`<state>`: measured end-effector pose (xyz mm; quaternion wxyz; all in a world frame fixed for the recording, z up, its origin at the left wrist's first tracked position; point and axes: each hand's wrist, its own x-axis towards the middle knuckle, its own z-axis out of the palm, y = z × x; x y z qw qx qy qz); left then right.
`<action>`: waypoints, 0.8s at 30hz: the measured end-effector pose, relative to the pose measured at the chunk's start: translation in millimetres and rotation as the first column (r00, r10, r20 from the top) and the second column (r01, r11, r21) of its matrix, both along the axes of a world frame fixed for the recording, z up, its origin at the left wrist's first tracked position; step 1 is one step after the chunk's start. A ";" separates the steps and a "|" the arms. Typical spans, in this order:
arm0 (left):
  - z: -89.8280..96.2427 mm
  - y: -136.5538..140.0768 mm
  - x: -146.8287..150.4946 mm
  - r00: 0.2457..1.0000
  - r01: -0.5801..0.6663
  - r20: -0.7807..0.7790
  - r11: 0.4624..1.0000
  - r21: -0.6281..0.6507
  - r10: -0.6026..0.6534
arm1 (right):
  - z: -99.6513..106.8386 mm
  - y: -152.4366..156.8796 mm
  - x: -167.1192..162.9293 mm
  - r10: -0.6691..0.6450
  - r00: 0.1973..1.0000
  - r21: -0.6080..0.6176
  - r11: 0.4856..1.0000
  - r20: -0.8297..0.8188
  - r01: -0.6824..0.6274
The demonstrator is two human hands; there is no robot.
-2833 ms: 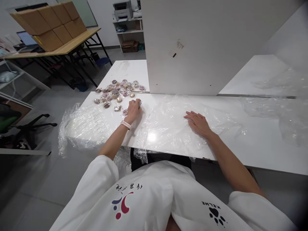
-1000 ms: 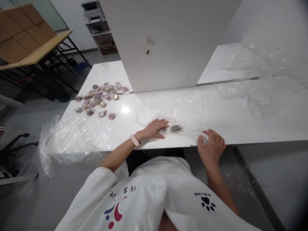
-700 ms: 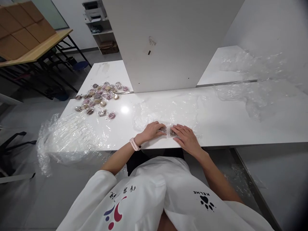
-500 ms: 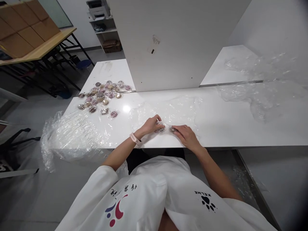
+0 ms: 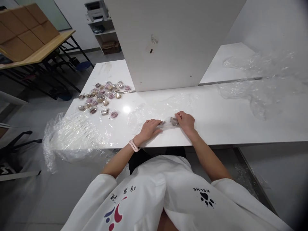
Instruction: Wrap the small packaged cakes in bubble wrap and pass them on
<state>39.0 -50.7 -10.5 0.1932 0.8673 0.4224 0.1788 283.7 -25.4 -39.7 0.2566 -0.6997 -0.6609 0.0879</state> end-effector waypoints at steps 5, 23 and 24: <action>6.7 20.8 7.2 0.934 -0.316 0.097 0.923 -0.219 0.343 | 1.9 -11.9 1.5 0.272 0.960 0.268 0.922 0.065 -0.280; 18.0 -13.7 4.3 0.965 0.153 -0.249 0.950 0.273 -0.084 | 24.5 -37.3 -5.1 0.196 0.980 -0.058 0.979 0.018 -0.195; 13.1 -13.7 0.5 0.962 0.118 -0.268 0.959 0.258 -0.046 | 22.6 -42.5 -5.3 0.216 0.974 0.046 0.974 0.074 -0.220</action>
